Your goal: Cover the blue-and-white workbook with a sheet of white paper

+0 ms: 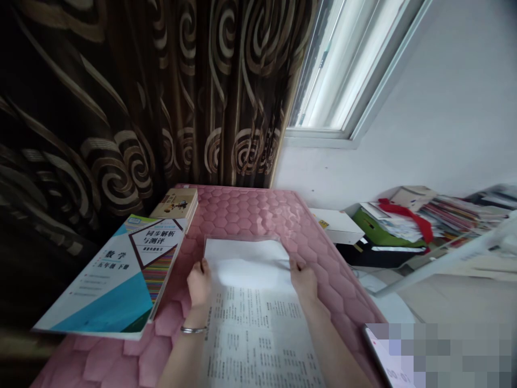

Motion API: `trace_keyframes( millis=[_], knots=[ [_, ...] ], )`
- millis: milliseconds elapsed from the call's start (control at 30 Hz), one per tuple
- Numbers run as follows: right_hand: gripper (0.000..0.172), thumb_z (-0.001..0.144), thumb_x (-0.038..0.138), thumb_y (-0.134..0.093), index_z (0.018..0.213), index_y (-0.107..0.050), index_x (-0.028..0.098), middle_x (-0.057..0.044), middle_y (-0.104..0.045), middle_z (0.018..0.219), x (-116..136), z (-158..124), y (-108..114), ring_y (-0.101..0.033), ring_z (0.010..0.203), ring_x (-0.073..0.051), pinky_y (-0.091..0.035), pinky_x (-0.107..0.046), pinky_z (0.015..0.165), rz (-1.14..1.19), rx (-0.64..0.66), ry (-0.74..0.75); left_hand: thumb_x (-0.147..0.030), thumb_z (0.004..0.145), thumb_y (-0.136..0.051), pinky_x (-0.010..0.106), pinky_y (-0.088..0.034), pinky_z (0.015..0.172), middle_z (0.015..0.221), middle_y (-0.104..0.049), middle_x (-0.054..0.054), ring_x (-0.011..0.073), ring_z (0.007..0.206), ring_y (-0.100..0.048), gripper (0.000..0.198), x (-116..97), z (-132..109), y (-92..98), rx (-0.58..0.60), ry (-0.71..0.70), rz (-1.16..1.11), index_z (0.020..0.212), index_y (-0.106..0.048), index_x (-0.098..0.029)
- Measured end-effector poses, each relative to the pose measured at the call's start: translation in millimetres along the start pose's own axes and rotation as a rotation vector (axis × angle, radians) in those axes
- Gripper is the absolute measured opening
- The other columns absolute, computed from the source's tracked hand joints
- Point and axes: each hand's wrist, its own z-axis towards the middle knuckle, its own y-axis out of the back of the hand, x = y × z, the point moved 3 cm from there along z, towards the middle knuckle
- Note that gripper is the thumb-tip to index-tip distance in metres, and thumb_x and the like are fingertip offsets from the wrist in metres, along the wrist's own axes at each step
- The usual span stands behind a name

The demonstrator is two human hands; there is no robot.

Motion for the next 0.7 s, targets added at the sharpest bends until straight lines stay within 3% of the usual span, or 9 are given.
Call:
trace_keyframes(
  millis=[200,533,633,700],
  knots=[
    [0.039,0.083,0.039,-0.044,0.088,-0.072,0.011,-0.010,-0.075,0.087,-10.8,1.5,4.6,-0.067,0.089,-0.027,-0.048,-0.027,0.067,0.345,0.067,0.003,-0.032,0.094,-0.038,0.025,-0.039,0.065,0.084,-0.072,0.011,0.0186,0.077,-0.065,0.033,8.2,-7.8,6.8,0.092,-0.005,0.016,0.083,-0.064,-0.015],
    [0.050,0.092,0.039,-0.030,0.096,-0.071,0.010,-0.020,-0.072,0.090,-0.8,-5.9,-6.2,-0.067,0.088,-0.029,-0.046,-0.031,0.068,-0.072,-0.047,0.007,-0.039,0.095,-0.034,0.033,-0.042,0.073,0.098,-0.071,0.017,0.0278,0.096,-0.066,0.040,0.1,-11.7,1.6,0.050,0.096,0.201,0.092,-0.066,-0.015],
    [0.048,0.092,0.038,-0.032,0.095,-0.071,0.009,-0.019,-0.072,0.089,0.8,-2.3,-2.7,-0.067,0.090,-0.029,-0.045,-0.030,0.067,-0.061,0.005,0.008,-0.035,0.095,-0.036,0.031,-0.041,0.071,0.097,-0.071,0.017,0.0274,0.096,-0.066,0.036,0.1,-12.3,2.9,0.058,0.088,0.216,0.091,-0.065,-0.014],
    [0.044,0.090,0.036,-0.038,0.091,-0.072,0.008,-0.018,-0.072,0.086,0.5,3.7,0.3,-0.067,0.089,-0.029,-0.045,-0.029,0.064,0.030,0.111,-0.014,-0.031,0.095,-0.038,0.029,-0.039,0.068,0.096,-0.072,0.016,0.0258,0.094,-0.066,0.032,0.9,-12.2,3.5,0.058,0.073,0.200,0.088,-0.065,-0.015]
  ],
)
